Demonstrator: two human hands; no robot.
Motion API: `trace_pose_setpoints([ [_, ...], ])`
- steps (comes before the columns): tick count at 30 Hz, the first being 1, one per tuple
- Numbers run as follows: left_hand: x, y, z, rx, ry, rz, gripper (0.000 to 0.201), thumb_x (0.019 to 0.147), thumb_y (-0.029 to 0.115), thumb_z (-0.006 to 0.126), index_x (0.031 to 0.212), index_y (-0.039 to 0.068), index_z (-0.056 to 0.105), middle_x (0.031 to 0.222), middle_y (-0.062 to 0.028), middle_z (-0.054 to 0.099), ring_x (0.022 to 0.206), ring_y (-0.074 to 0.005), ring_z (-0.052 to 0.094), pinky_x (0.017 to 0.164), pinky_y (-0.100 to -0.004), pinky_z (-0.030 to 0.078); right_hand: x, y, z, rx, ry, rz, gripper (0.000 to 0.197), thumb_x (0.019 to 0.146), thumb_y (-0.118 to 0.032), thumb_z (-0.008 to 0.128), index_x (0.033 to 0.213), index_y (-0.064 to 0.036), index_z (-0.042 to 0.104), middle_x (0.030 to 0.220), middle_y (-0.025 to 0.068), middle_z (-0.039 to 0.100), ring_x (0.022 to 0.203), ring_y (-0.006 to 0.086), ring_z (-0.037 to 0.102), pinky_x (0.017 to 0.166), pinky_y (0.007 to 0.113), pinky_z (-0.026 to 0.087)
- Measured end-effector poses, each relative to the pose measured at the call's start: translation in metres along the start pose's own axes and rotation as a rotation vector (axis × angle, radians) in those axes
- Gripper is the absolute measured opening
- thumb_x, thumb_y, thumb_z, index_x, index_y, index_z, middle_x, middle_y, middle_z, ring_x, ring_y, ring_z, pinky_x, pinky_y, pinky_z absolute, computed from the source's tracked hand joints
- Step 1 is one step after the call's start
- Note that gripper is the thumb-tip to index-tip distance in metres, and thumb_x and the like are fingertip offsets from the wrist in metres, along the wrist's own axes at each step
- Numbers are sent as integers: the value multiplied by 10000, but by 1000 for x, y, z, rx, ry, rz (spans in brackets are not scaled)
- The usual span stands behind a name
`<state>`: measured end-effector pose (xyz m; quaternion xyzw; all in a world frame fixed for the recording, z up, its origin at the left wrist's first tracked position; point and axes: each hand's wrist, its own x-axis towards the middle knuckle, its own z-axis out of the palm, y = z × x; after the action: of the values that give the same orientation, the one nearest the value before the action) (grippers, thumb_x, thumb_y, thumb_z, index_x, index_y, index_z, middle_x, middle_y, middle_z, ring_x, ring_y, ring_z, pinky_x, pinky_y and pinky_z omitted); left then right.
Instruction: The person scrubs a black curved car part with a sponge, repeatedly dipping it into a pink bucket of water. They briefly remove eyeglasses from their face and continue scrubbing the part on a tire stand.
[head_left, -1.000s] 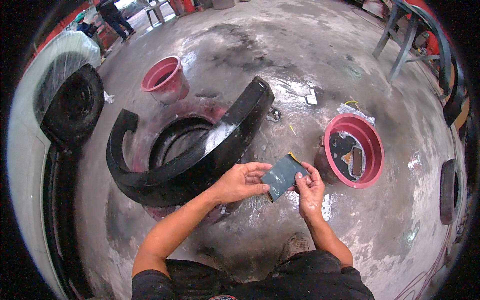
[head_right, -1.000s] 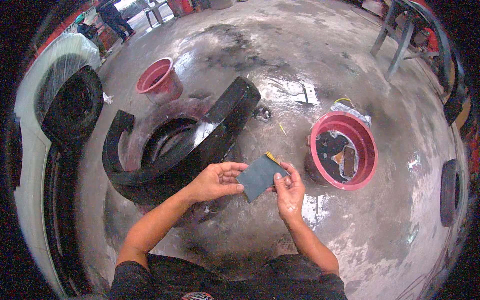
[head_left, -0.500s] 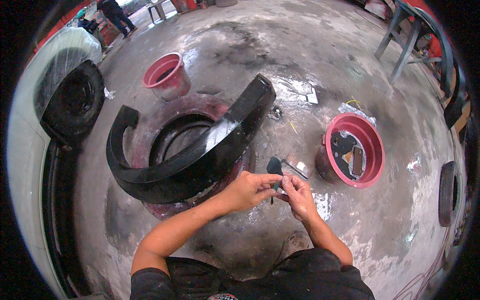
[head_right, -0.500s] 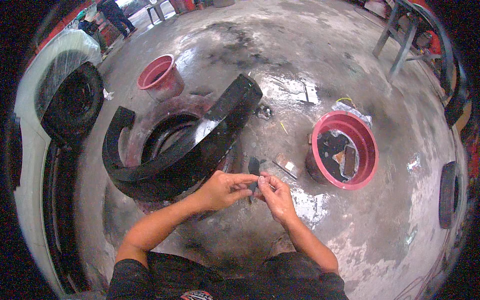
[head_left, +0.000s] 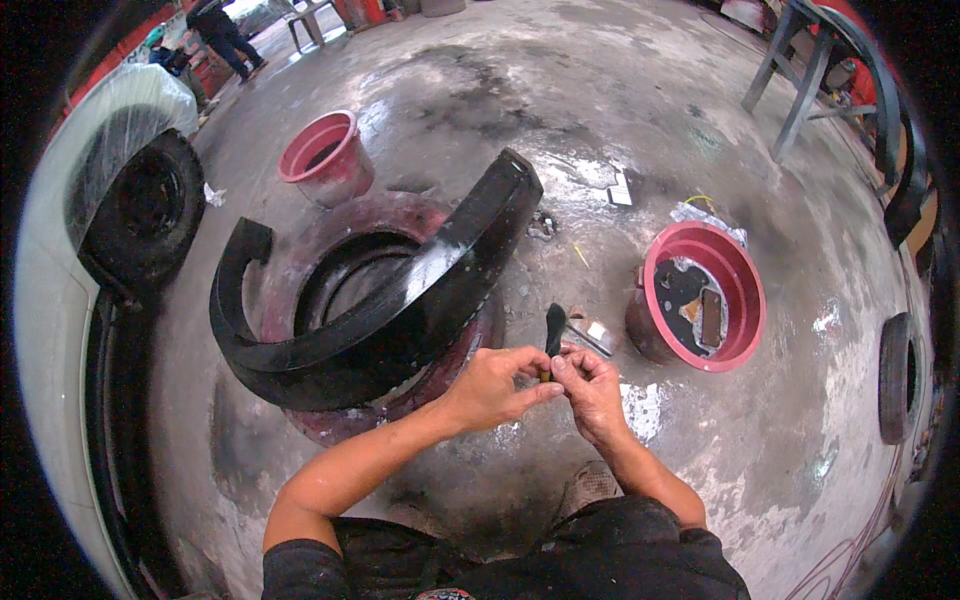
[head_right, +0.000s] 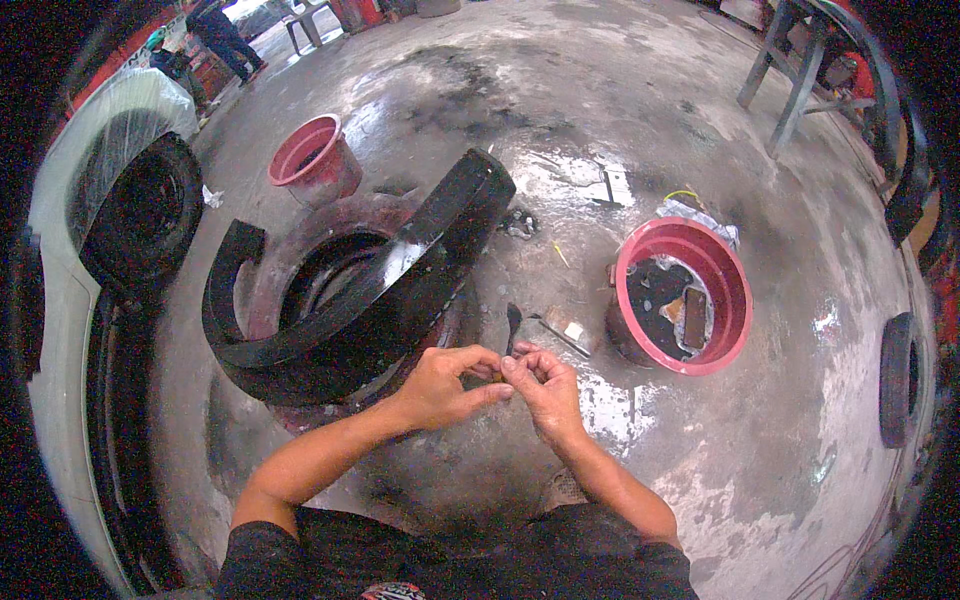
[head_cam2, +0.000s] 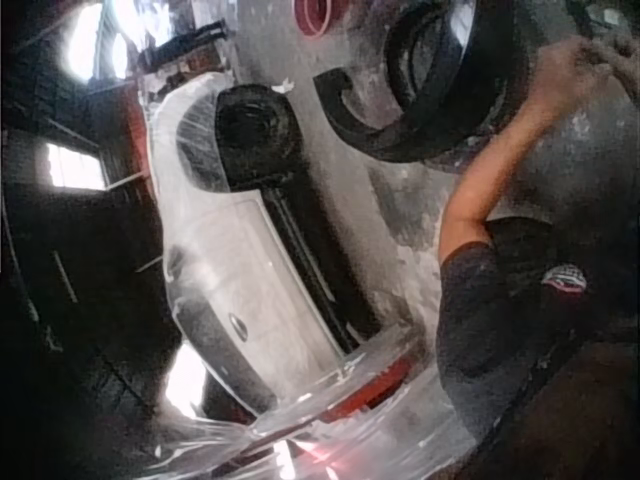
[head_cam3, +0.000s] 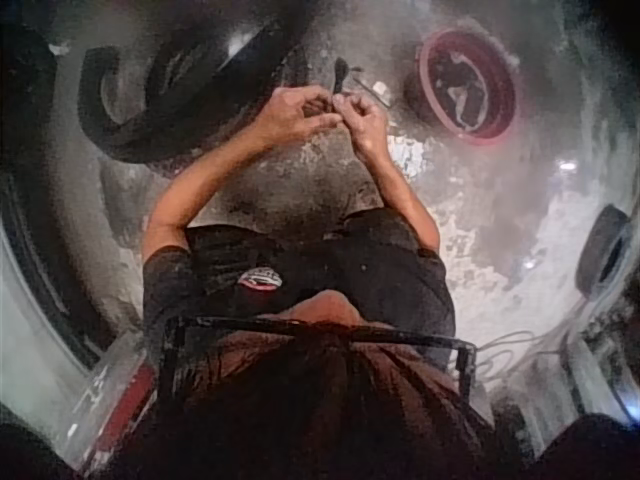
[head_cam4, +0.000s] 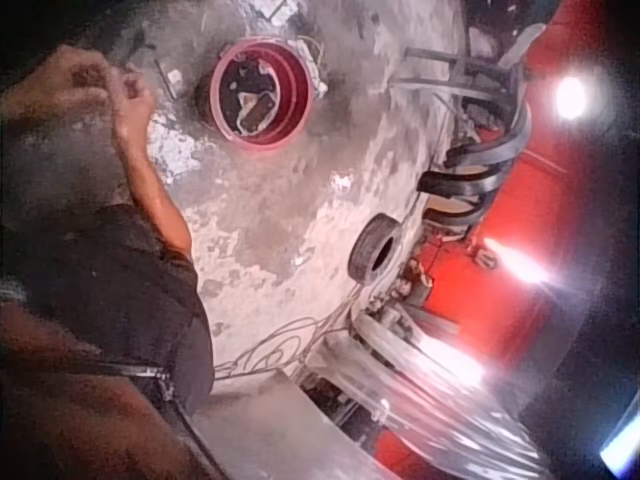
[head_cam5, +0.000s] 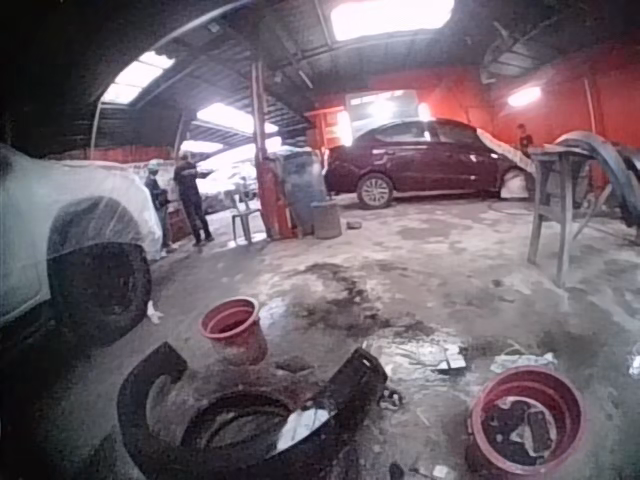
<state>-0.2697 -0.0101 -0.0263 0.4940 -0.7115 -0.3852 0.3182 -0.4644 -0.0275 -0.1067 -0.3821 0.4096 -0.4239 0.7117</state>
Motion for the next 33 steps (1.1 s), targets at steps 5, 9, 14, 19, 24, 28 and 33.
trace_pose_setpoints([
  [5,-4,-5,2,-22,-16,-101,371,881,228,841,1134,-5,701,982,-128,782,913,-199,776,814,-343,629,1,2,5,-41,26,-41,284,909,-294,833,858,-47,701,1097,99,672,1252,218,530,1077,399,389],
  [9,-4,2,4,-68,-12,-61,390,896,219,830,1169,-8,668,934,-119,779,870,-186,775,805,-345,632,1,2,7,-178,97,-168,297,902,-300,838,861,-46,690,1115,95,646,1218,220,542,1063,398,403],
  [14,0,-2,5,-75,-26,-160,404,893,219,837,1167,-10,648,983,-125,769,916,-169,762,816,-333,626,0,11,11,-143,169,-82,338,902,-317,839,866,-23,677,1111,70,600,1098,184,590,920,351,510],
  [19,-2,-9,4,-265,-3,-182,324,925,171,803,1130,-16,637,1005,-132,772,949,-164,757,847,-316,604,2,16,7,-182,207,-107,354,909,-321,833,900,-8,667,1144,59,558,1047,154,596,820,295,546],
  [24,0,-14,2,-288,-47,-229,380,903,214,835,1154,-5,654,1044,-103,763,1000,-155,734,908,-327,595,2,16,12,-184,213,-199,349,910,-316,831,926,-8,668,1154,77,568,1035,155,589,840,305,530],
  [28,-2,-4,4,-215,7,-188,361,922,224,817,1122,-31,658,969,-118,771,931,-145,750,856,-309,602,-1,9,16,-398,239,-336,335,903,-306,834,911,-14,672,1131,85,577,1001,158,574,814,308,503],
  [33,-1,-11,6,-260,35,-197,372,928,241,809,1125,-40,667,976,-142,771,943,-162,751,856,-317,602,-3,5,16,-487,266,-393,325,903,-315,831,904,-29,678,1136,92,579,971,161,557,813,301,483],
])
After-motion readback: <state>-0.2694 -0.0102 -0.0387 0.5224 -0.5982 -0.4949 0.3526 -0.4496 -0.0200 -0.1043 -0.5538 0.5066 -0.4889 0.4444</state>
